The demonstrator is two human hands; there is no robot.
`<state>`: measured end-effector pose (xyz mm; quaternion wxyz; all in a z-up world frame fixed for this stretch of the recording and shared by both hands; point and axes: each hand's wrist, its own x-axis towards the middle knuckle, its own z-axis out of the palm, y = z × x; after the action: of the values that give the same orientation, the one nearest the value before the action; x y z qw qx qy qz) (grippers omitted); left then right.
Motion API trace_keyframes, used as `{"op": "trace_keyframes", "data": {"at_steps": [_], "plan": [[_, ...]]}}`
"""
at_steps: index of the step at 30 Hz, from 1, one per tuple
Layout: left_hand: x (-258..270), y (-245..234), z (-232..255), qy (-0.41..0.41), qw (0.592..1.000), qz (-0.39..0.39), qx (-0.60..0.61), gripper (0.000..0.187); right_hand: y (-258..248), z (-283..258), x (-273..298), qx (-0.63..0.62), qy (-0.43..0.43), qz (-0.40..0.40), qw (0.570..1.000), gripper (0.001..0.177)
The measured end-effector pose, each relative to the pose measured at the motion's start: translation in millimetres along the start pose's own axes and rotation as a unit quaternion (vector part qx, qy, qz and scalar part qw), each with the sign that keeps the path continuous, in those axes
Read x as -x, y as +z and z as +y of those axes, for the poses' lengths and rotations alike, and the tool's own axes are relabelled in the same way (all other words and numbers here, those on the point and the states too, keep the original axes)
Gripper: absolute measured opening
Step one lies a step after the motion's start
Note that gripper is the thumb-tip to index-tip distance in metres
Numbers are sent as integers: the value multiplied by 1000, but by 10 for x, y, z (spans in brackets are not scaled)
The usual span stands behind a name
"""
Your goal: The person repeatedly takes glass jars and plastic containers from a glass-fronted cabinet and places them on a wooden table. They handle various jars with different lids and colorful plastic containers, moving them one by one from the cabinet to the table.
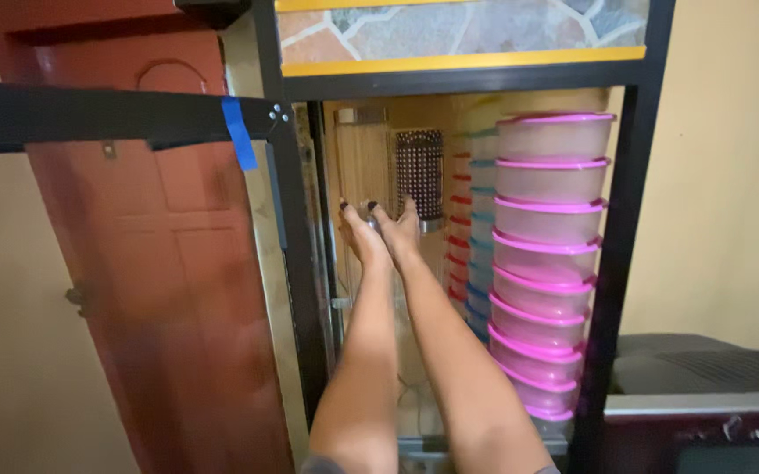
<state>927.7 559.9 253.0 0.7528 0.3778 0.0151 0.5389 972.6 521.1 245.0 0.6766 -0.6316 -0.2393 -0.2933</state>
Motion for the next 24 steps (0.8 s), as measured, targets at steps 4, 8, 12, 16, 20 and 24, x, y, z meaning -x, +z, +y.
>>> {"op": "trace_keyframes", "data": {"at_steps": [4,8,12,16,20,24], "plan": [[-5,-104,-149,16,996,62,-60,68,137,-133,-82,65,43,-14,997,89],[60,-175,-30,-30,994,35,96,68,290,-109,-245,177,136,-90,971,80],[184,-256,138,34,998,45,4,64,516,93,-495,237,-9,-39,971,102],[374,-427,235,149,984,65,-72,59,714,65,-489,239,-170,41,955,128],[376,-446,331,202,973,70,-88,55,701,-325,-378,303,-60,12,951,138],[387,-421,424,216,968,78,-97,55,651,-614,-304,330,56,-25,942,136]]}}
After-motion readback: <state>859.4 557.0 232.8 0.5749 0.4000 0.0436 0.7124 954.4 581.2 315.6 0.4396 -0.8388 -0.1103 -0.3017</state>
